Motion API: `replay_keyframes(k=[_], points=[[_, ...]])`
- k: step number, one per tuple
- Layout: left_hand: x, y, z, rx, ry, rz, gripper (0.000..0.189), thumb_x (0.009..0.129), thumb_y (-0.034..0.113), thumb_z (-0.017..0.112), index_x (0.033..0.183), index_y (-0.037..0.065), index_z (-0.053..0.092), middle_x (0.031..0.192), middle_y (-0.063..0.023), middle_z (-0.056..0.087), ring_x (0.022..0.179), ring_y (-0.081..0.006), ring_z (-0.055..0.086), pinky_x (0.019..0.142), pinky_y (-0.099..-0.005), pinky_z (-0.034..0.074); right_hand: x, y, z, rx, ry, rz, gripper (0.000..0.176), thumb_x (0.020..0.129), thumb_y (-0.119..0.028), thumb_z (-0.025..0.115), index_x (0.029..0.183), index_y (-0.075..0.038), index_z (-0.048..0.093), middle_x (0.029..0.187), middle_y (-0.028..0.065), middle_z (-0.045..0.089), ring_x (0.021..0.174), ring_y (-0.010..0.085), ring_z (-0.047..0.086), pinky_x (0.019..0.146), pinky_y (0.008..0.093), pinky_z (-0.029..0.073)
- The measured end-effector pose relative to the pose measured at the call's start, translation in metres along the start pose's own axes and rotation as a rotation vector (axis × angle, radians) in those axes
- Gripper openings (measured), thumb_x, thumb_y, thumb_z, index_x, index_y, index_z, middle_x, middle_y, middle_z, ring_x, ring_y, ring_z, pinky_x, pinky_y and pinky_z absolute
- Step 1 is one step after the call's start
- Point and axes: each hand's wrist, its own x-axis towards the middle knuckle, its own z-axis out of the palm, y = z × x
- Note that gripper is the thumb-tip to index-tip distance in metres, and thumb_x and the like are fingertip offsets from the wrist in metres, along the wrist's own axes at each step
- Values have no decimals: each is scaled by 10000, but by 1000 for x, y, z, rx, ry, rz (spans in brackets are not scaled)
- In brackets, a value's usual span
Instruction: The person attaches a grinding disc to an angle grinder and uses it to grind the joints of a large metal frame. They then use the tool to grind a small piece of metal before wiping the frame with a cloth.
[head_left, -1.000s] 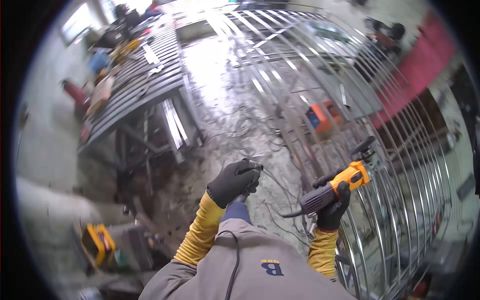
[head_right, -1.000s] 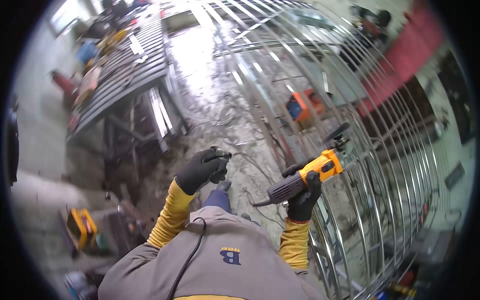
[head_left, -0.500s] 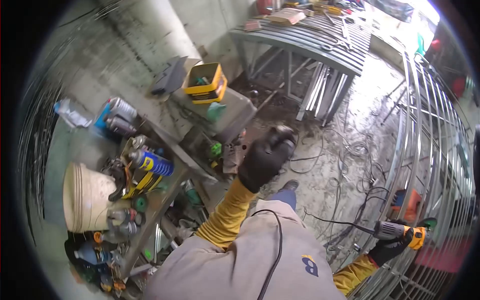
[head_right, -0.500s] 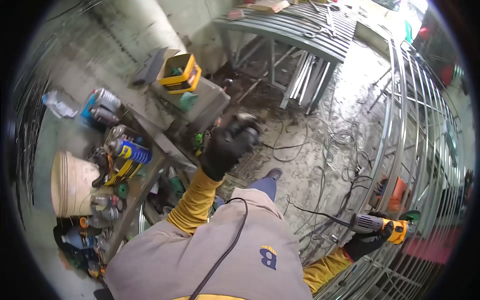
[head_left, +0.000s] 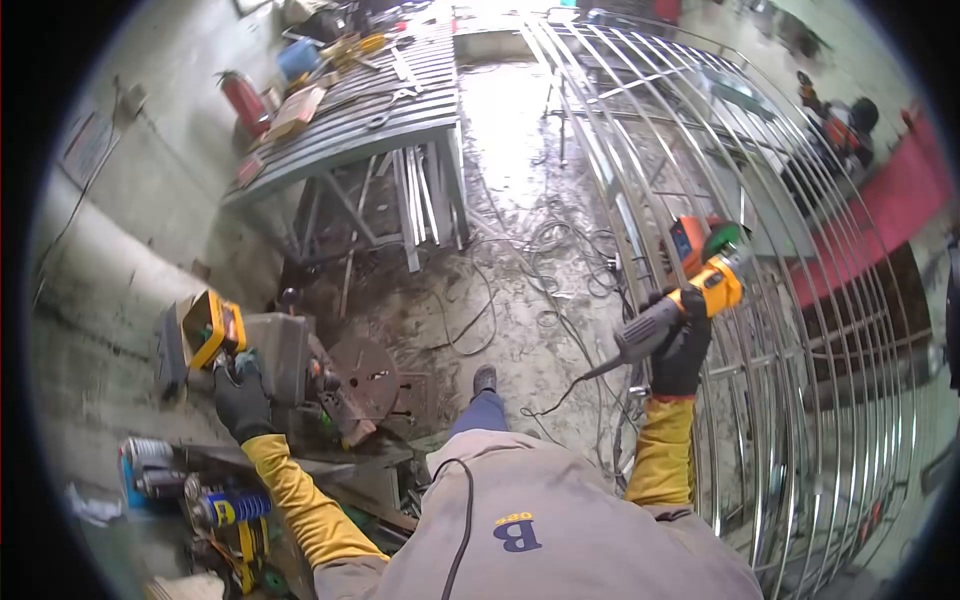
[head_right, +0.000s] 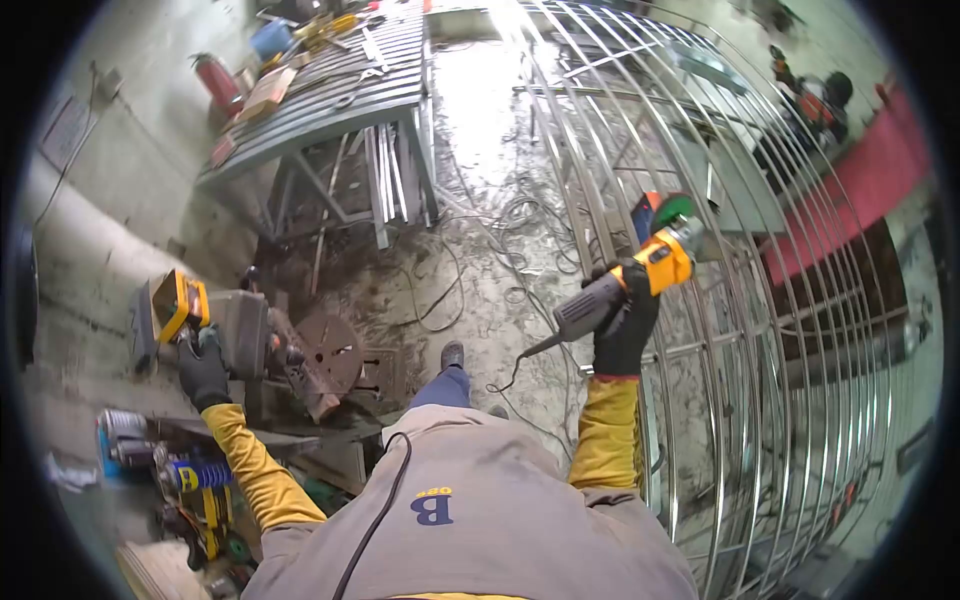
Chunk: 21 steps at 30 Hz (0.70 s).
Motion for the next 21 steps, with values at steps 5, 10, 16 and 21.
replay_keyframes(k=[5, 10, 16, 21], points=[[3, 24, -2, 169, -132, -85, 470, 921, 242, 766, 1305, -2, 648, 1185, -160, 753, 1047, -271, 738, 937, -393, 544, -5, -6, 8, -43, 7, -25, 323, 957, -269, 711, 1152, -42, 588, 925, 107, 678, 788, 223, 708, 731, 371, 618], [6, 24, -7, 168, -170, -20, 441, 928, 189, 742, 1313, -4, 651, 1184, -157, 753, 1042, -273, 738, 925, -390, 550, -18, -7, 15, -186, -26, -88, 370, 938, -316, 729, 1148, -38, 605, 890, 91, 687, 765, 216, 710, 715, 348, 619], [-23, 55, 1, -624, -137, 111, 510, 1011, 141, 643, 1496, 27, 532, 1237, -110, 699, 993, -210, 700, 914, -310, 565, -73, 15, 28, -228, -89, 157, 378, 936, -329, 700, 1120, -7, 628, 893, 121, 705, 780, 235, 719, 734, 372, 613], [-113, 174, 64, -1189, -653, 55, 453, 1083, 292, 543, 1464, 46, 552, 1312, -103, 630, 1094, -168, 643, 887, -296, 561, -110, 61, 49, -189, -222, 349, 407, 942, -356, 676, 1124, 5, 626, 931, 132, 695, 826, 254, 716, 791, 396, 610]])
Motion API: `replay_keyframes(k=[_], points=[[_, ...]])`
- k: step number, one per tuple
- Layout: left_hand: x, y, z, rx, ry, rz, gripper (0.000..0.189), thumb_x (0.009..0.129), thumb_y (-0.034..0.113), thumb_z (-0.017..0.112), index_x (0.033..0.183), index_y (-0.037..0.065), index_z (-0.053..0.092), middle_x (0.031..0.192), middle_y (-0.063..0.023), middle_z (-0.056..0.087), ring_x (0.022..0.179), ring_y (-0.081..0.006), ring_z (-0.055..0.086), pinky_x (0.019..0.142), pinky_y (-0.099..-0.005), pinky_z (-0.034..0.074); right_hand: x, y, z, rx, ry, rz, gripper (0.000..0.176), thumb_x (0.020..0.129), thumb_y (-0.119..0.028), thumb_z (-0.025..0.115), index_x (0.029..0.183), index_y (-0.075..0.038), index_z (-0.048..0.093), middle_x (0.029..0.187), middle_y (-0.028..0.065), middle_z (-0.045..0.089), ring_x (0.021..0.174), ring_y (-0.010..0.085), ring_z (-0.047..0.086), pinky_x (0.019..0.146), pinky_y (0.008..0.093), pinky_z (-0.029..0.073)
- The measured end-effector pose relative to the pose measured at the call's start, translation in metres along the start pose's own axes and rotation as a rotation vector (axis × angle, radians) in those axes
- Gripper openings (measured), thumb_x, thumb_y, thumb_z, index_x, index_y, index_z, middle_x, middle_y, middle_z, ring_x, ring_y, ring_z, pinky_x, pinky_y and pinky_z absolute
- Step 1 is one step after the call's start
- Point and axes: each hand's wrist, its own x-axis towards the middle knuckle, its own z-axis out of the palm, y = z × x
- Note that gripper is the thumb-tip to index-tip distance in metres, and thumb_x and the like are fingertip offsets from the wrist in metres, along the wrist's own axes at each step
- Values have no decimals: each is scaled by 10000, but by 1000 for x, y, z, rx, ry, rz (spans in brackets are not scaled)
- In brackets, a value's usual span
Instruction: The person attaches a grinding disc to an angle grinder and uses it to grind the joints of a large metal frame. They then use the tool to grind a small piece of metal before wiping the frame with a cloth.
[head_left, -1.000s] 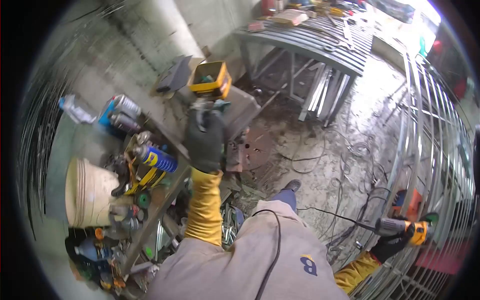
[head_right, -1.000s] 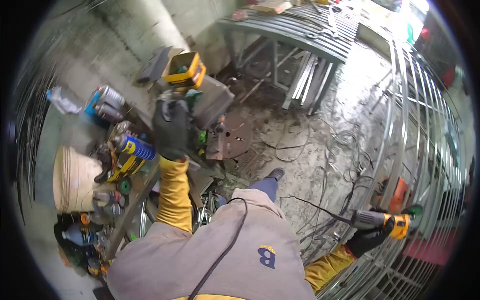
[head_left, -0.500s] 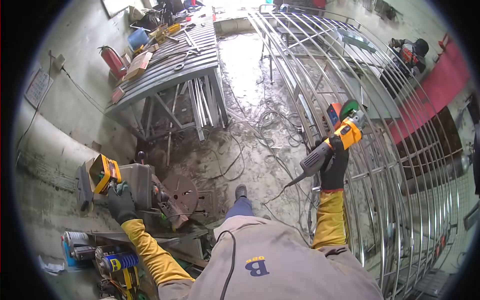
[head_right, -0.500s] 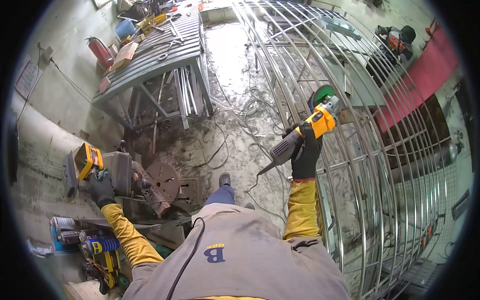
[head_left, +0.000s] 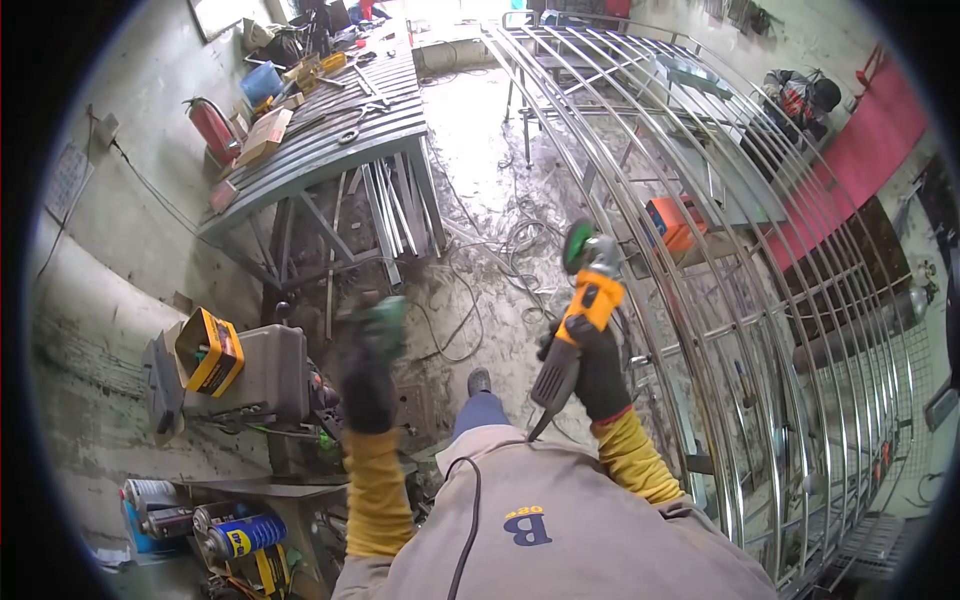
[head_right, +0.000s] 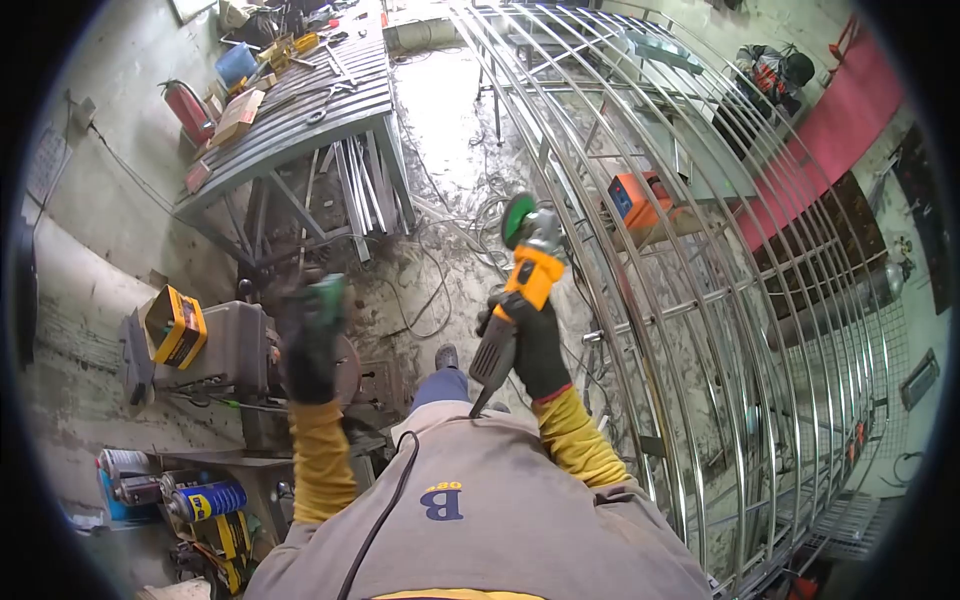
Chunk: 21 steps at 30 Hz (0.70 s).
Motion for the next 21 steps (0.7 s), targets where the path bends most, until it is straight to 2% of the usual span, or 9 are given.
replay_keyframes(k=[2, 3, 6, 10, 12, 16, 18, 20, 21], points=[[3, -16, 45, -149, -85, -206, 438, 1080, 274, 554, 1456, 49, 550, 1289, -119, 635, 1052, -183, 665, 881, -306, 567, 0, 25, 0, 63, -30, 103, 397, 939, -327, 685, 1150, -1, 603, 956, 129, 681, 868, 253, 714, 801, 414, 616], [6, -27, 60, -203, -126, -303, 424, 1077, 250, 554, 1450, 49, 552, 1281, -125, 640, 1037, -190, 677, 885, -311, 569, -6, 25, 8, 126, -14, 145, 342, 934, -229, 695, 1168, -3, 588, 972, 119, 676, 846, 258, 721, 769, 440, 629], [7, -48, 94, -284, -197, -241, 443, 1024, 109, 600, 1452, 16, 534, 1179, -78, 692, 994, -146, 668, 858, -267, 551, -14, 34, 12, 180, -28, 187, 356, 932, -239, 704, 1179, -23, 568, 994, 113, 671, 866, 263, 720, 765, 445, 629], [15, -48, 111, -313, -201, -266, 459, 997, 58, 631, 1442, -9, 540, 1162, -67, 700, 1001, -130, 663, 872, -263, 539, -17, 35, 10, 140, -16, 190, 362, 933, -270, 709, 1174, -41, 567, 986, 108, 672, 865, 254, 719, 773, 434, 623], [20, -46, 114, -124, -227, -226, 445, 993, 46, 638, 1423, -26, 548, 1159, -67, 703, 1012, -134, 670, 900, -271, 534, -18, 32, 9, 126, -22, 183, 391, 931, -290, 717, 1184, -33, 569, 995, 114, 668, 880, 252, 715, 794, 443, 623], [25, -54, 121, 185, -221, -14, 474, 990, 126, 678, 1437, 14, 565, 1050, -63, 745, 921, -129, 694, 823, -304, 564, -18, 34, -1, 94, -68, 177, 414, 931, -310, 723, 1193, -25, 577, 1004, 116, 664, 894, 248, 712, 815, 446, 622], [24, -54, 128, 160, -209, 2, 488, 968, 146, 704, 1428, 33, 586, 1015, -78, 758, 881, -138, 706, 794, -316, 570, -20, 37, -2, 118, -38, 196, 384, 940, -300, 722, 1189, -49, 573, 987, 98, 672, 865, 234, 715, 784, 430, 617], [28, -58, 131, 410, -231, 191, 501, 948, 153, 721, 1418, 28, 597, 1004, -101, 763, 891, -160, 724, 793, -317, 569, -24, 32, 4, 151, -8, 163, 383, 937, -294, 728, 1195, -56, 572, 997, 95, 669, 883, 236, 713, 781, 429, 616], [27, -60, 137, 444, -190, 292, 427, 928, 166, 730, 1327, 32, 652, 981, -139, 763, 891, -243, 748, 793, -372, 574, -23, 34, 1, 163, -26, 160, 384, 939, -291, 727, 1201, -58, 571, 1015, 97, 669, 899, 240, 711, 781, 434, 620]])
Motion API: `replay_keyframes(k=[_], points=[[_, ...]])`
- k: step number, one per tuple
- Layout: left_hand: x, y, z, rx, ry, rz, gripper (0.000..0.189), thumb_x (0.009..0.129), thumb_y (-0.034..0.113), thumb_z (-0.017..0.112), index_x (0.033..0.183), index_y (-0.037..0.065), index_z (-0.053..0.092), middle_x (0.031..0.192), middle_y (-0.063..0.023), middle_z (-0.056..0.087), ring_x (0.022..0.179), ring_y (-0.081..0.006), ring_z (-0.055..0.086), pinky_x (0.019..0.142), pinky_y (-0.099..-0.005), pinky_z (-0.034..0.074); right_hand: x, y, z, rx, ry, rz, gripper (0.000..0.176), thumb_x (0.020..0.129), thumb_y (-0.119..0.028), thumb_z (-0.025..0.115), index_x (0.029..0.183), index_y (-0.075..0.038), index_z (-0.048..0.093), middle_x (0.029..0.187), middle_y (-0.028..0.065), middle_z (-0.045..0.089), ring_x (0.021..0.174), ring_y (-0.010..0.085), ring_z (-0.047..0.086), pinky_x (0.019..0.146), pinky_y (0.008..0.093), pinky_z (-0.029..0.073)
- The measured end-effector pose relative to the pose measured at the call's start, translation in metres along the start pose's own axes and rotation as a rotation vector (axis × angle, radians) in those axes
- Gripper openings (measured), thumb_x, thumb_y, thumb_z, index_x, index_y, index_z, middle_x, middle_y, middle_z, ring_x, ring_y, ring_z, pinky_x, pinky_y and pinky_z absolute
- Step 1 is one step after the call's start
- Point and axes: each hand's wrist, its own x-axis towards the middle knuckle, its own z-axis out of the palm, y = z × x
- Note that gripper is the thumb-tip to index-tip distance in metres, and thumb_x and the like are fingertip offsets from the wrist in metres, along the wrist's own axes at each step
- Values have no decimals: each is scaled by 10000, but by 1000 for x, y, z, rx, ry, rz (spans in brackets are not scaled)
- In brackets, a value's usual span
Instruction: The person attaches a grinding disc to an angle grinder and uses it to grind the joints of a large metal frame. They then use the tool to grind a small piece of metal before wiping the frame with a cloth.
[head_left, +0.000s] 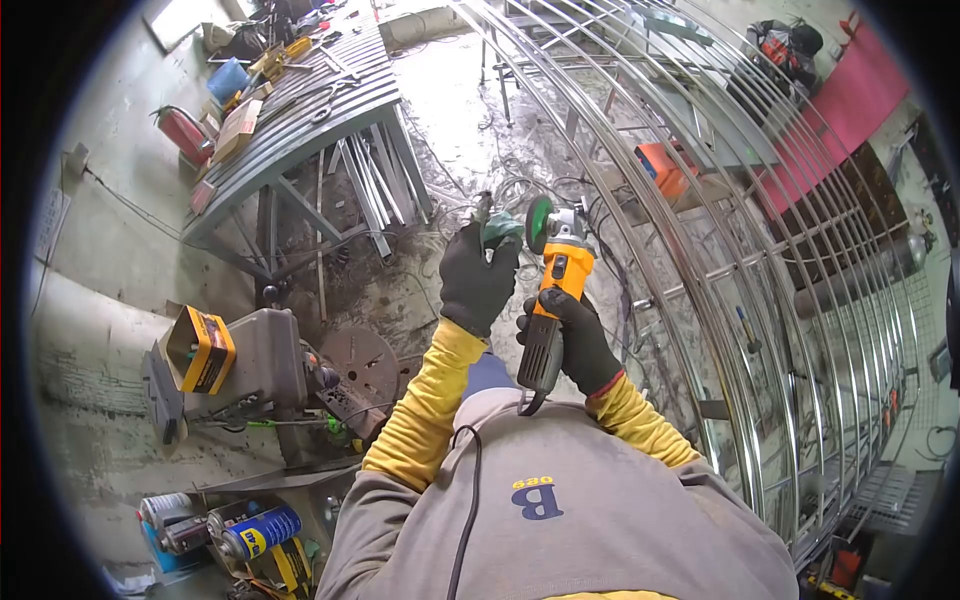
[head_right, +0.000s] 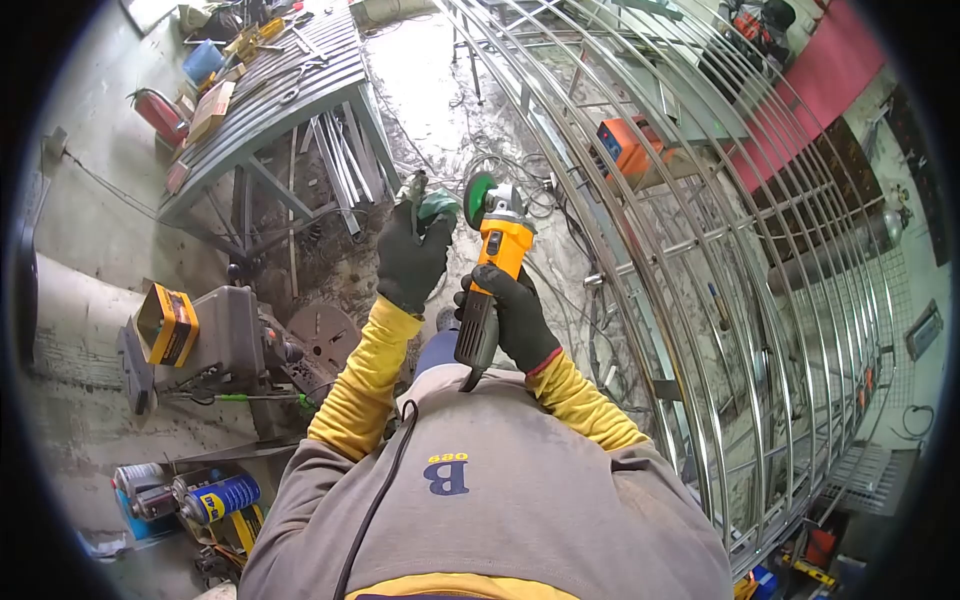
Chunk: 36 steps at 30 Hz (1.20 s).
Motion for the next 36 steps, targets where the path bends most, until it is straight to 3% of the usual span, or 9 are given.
replay_keyframes(k=[1, 4, 14, 16, 17, 19, 22, 26, 36], points=[[1, 1, 2, -1, -8, 4, 427, 928, 166, 730, 1327, 32, 652, 981, -139, 763, 891, -243, 748, 793, -372, 574, 0, 1, -2, 6, 5, -5, 384, 939, -291, 727, 1201, -58, 571, 1015, 97, 669, 899, 240, 711, 781, 434, 620], [4, 4, 8, 98, -85, 143, 315, 910, 236, 736, 1165, 55, 694, 960, -159, 733, 912, -387, 691, 844, -491, 529, 0, -1, -4, -3, 10, -8, 392, 942, -280, 710, 1215, -48, 550, 1034, 127, 656, 899, 258, 713, 799, 447, 626], [21, 14, 10, 292, -166, 248, 460, 911, 202, 749, 1311, 2, 642, 1031, -228, 724, 955, -428, 701, 816, -481, 560, -5, -7, -3, -32, 30, -22, 392, 949, -266, 702, 1236, -56, 538, 1036, 123, 668, 897, 260, 715, 798, 454, 625], [26, 11, 9, 91, -235, 48, 503, 938, 171, 722, 1393, -6, 598, 1057, -204, 729, 938, -319, 719, 804, -413, 559, -5, -7, -2, -39, 29, -24, 396, 946, -267, 704, 1237, -56, 537, 1033, 120, 669, 895, 258, 715, 797, 452, 625], [28, 12, 8, 91, -233, 47, 503, 938, 171, 722, 1393, -6, 598, 1057, -204, 729, 938, -319, 719, 804, -413, 559, -5, -8, -2, -43, 35, -25, 393, 942, -263, 705, 1235, -60, 540, 1023, 114, 668, 884, 255, 717, 786, 448, 627], [32, 14, 4, -328, -350, -363, 496, 975, 131, 682, 1437, -5, 564, 1076, -131, 724, 946, -169, 681, 819, -318, 541, -4, -9, -2, -50, 39, -25, 390, 937, -259, 707, 1233, -64, 543, 1014, 108, 667, 872, 251, 719, 775, 443, 629], [29, 5, 5, -540, -372, -496, 479, 1003, 96, 648, 1462, 8, 543, 1087, -61, 696, 974, -92, 620, 851, -260, 523, -4, -10, -3, -40, 33, -31, 393, 939, -261, 701, 1236, -62, 538, 1019, 110, 670, 875, 247, 719, 780, 439, 627], [27, -9, 8, -624, -382, -510, 500, 1007, 81, 636, 1490, 21, 523, 1117, -60, 685, 984, -110, 628, 878, -251, 522, -2, -9, -6, -39, 8, -22, 430, 931, -273, 711, 1261, -64, 531, 1041, 118, 669, 885, 250, 720, 791, 444, 626], [40, -15, 0, -668, -410, -295, 528, 1031, 33, 594, 1543, 3, 470, 1221, -89, 686, 1081, -133, 637, 943, -269, 529, 6, -7, -15, -31, -34, 10, 489, 911, -292, 728, 1306, -79, 535, 1057, 125, 663, 889, 271, 721, 801, 456, 625]])
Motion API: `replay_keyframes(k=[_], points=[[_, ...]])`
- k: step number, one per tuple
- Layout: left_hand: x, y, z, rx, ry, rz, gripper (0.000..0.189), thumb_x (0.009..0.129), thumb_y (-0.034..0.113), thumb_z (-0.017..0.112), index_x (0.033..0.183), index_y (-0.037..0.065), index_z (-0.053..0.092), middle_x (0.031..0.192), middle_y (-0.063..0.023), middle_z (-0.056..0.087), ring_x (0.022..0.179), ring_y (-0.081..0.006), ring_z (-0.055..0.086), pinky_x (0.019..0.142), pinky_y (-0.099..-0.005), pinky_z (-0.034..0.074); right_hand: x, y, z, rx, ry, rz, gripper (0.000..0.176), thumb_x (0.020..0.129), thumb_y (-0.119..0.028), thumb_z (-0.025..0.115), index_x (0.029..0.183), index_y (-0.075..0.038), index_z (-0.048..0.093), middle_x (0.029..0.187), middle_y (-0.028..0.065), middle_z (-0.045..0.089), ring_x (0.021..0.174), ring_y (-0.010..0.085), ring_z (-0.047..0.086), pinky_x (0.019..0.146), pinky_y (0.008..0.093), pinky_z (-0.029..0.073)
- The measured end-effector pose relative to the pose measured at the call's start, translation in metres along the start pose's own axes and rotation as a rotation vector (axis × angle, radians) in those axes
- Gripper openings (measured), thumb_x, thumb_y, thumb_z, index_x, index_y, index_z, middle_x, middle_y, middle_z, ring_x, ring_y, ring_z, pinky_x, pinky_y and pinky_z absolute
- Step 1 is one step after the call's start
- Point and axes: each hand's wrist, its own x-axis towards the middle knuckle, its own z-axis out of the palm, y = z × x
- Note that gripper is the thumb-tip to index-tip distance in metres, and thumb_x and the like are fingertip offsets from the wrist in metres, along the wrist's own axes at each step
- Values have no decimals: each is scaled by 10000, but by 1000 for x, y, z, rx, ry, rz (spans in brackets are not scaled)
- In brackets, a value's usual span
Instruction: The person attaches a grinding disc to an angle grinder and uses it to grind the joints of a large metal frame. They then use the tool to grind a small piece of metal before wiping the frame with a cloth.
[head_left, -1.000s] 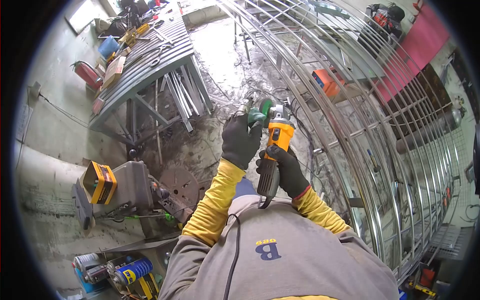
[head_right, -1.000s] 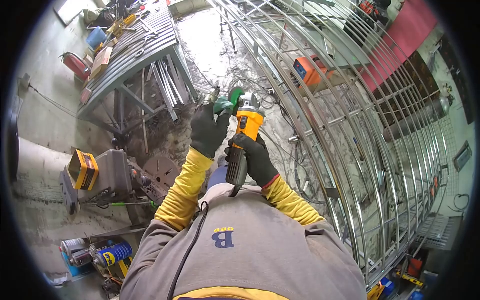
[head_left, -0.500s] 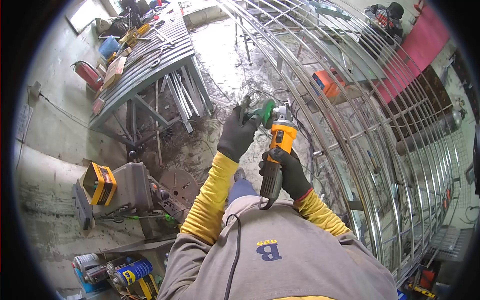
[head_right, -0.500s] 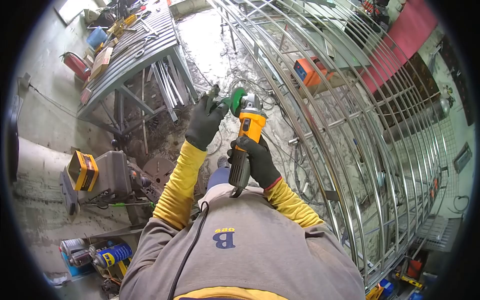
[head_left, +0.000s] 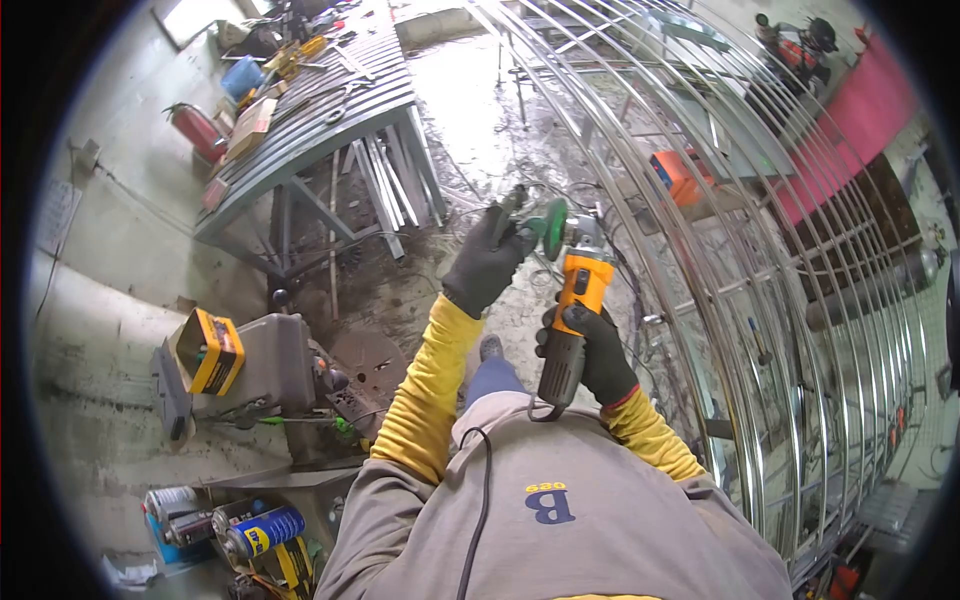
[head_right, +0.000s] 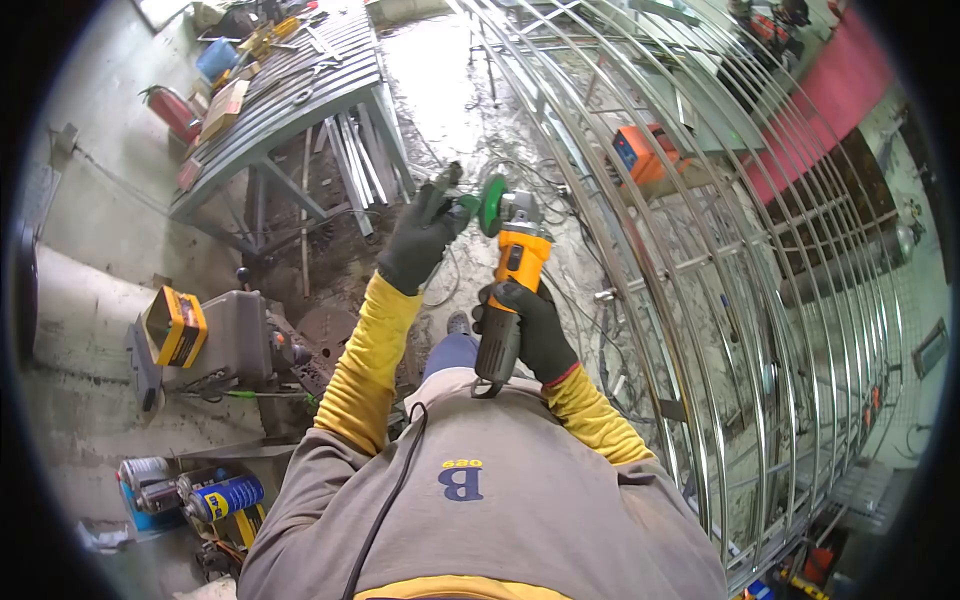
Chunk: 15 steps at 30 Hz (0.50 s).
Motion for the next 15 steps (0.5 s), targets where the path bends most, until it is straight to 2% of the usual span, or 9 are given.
replay_keyframes(k=[2, 5, 6, 8, 10, 11, 13, 14, 15], points=[[2, 0, 0, 10, 5, 89, 541, 1024, 23, 600, 1547, -6, 460, 1262, -87, 679, 1078, -132, 635, 909, -269, 532, 2, -3, 5, -22, 5, -10, 463, 911, -297, 719, 1274, -70, 543, 1035, 119, 652, 875, 260, 712, 793, 450, 622], [0, -4, -6, -103, 190, -126, 543, 1020, 74, 584, 1553, 58, 479, 1242, -86, 679, 1027, -142, 652, 841, -272, 557, 7, -10, 11, -24, -16, -32, 445, 914, -296, 706, 1256, -63, 543, 1023, 113, 645, 879, 260, 704, 790, 447, 618], [-1, -8, -11, -93, 199, -121, 543, 1020, 74, 584, 1553, 58, 479, 1242, -86, 679, 1027, -142, 652, 841, -272, 557, 8, -14, 13, -8, -10, -69, 421, 910, -268, 706, 1228, -40, 553, 995, 117, 657, 860, 258, 713, 783, 439, 624], [3, -30, -24, -209, 523, -159, 464, 1018, 116, 563, 1480, 81, 544, 1180, -83, 698, 957, -150, 675, 722, -272, 564, 9, -24, 19, 4, 8, -147, 382, 903, -237, 703, 1188, -18, 572, 973, 120, 670, 846, 255, 724, 774, 428, 629], [10, -69, -75, -209, 509, -298, 347, 1009, 155, 560, 1349, 106, 612, 1093, -58, 704, 852, -138, 682, 610, -267, 536, 12, -40, 28, 4, 20, -206, 378, 902, -240, 704, 1182, -19, 578, 974, 119, 671, 846, 254, 725, 774, 425, 628], [12, -96, -91, -184, 615, -200, 241, 1005, 208, 568, 1223, 141, 647, 1004, -25, 694, 741, -130, 661, 585, -259, 527, 15, -48, 28, -2, 41, -263, 374, 900, -242, 706, 1176, -21, 583, 975, 118, 672, 846, 254, 725, 773, 423, 628], [17, -86, -101, -265, 770, -324, 237, 997, 229, 593, 1219, 170, 651, 921, -2, 677, 689, -123, 632, 577, -263, 513, 23, -63, 21, -3, 59, -330, 371, 901, -238, 703, 1178, -23, 585, 982, 117, 673, 850, 252, 727, 778, 420, 629], [22, -97, -115, -246, 814, -324, 290, 1011, 219, 619, 1284, 129, 589, 910, -14, 674, 675, -126, 627, 541, -262, 499, 27, -74, 21, -46, 95, -376, 421, 903, -260, 695, 1229, -31, 559, 999, 119, 666, 867, 256, 714, 784, 424, 617], [30, -116, -135, -261, 832, -301, 272, 1013, 204, 629, 1271, 128, 590, 902, -9, 670, 666, -118, 613, 535, -258, 484, 33, -83, 22, -90, 127, -419, 472, 906, -282, 687, 1280, -39, 533, 1016, 121, 659, 884, 259, 702, 789, 427, 606]])
